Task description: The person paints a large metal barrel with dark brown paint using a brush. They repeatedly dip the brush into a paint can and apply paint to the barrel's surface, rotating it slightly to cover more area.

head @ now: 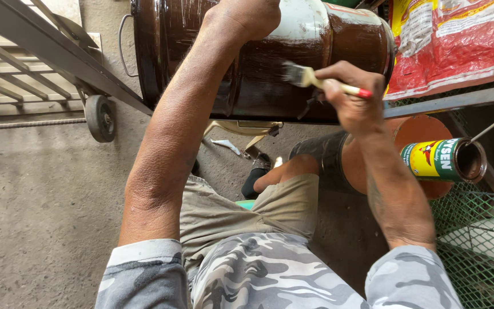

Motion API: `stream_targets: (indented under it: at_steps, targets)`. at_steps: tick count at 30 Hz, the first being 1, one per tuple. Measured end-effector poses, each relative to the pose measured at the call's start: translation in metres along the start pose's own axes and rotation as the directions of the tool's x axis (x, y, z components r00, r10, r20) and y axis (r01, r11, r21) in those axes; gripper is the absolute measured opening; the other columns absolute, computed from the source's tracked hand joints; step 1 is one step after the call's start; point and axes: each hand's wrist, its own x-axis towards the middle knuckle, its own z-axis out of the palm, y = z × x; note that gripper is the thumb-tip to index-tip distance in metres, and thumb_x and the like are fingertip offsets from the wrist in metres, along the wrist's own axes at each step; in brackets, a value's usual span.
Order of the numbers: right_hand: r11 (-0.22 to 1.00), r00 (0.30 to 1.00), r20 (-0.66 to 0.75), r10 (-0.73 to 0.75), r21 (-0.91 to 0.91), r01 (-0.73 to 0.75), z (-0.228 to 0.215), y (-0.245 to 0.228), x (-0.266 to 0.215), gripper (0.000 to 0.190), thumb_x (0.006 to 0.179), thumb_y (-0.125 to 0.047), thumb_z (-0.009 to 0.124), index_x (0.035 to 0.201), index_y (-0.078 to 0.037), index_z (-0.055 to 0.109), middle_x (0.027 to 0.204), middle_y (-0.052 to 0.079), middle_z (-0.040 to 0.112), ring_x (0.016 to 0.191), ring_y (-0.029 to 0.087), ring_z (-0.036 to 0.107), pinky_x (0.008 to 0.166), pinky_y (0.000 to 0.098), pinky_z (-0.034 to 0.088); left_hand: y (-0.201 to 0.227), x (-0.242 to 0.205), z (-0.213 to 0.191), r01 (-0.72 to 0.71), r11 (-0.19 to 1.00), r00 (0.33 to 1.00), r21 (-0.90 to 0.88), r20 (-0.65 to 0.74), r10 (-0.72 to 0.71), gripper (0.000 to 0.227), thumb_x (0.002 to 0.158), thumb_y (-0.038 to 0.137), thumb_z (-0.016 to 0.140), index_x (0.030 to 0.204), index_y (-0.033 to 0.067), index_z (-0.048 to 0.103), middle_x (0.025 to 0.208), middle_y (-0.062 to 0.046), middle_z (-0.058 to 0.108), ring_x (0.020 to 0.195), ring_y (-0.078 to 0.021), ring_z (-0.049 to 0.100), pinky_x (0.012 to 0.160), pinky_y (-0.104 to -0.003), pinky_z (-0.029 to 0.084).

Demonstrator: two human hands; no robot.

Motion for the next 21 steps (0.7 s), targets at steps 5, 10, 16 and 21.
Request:
stream_targets:
  at_steps: [5, 10, 16, 21]
  targets:
    - [0.953, 0.999, -0.033, 0.012, -0.302, -0.021, -0.041, -0.003, -0.023, 0.013, 0.104, -0.004, 0.063, 0.112, 0.001, 0.073, 0.094, 0.015, 0.073, 0.081, 0.021, 0.074, 0.071, 0.0318, 0.057, 0.004, -0.001, -0.006, 0.031, 0.999, 0.998, -0.007, 0.057, -0.031, 0.030, 0.092, 0.001, 0.051, 0.109, 0.0092, 0.074, 0.085, -0.017, 0.073, 0.068, -0.0244, 0.072, 0.054, -0.040, 0.060]
    - [0.869, 0.992, 0.023, -0.121, -0.480, 0.117, -0.027, -0.022, -0.022, 0.015, 0.097, -0.003, 0.068, 0.111, -0.001, 0.072, 0.094, 0.016, 0.070, 0.082, 0.032, 0.070, 0.073, 0.0405, 0.055, 0.004, -0.004, 0.000, 0.061, 0.997, 0.996, -0.041, 0.060, -0.059, 0.031, 0.092, -0.001, 0.049, 0.109, 0.0102, 0.073, 0.083, -0.016, 0.073, 0.066, -0.0216, 0.072, 0.051, -0.036, 0.060]
    - [0.887, 0.978, 0.067, -0.196, -0.414, 0.206, 0.046, -0.045, 0.000, 0.011, 0.093, -0.003, 0.069, 0.103, 0.000, 0.072, 0.085, 0.015, 0.069, 0.073, 0.030, 0.069, 0.066, 0.0401, 0.055, -0.002, 0.000, 0.005, -0.016, 1.000, 1.000, 0.010, 0.023, 0.016, 0.025, 0.091, 0.001, 0.054, 0.102, 0.0091, 0.075, 0.081, -0.014, 0.074, 0.066, -0.0218, 0.072, 0.050, -0.037, 0.059]
    - [0.971, 0.981, 0.007, -0.196, -0.138, 0.195, 0.072, -0.050, 0.008, 0.013, 0.098, -0.004, 0.063, 0.106, 0.001, 0.073, 0.088, 0.013, 0.073, 0.076, 0.022, 0.072, 0.068, 0.0327, 0.058, -0.006, 0.003, 0.008, 0.041, 0.999, 0.997, 0.028, 0.069, -0.043, 0.021, 0.093, 0.004, 0.055, 0.102, 0.0073, 0.074, 0.082, -0.015, 0.073, 0.067, -0.0238, 0.073, 0.052, -0.039, 0.059]
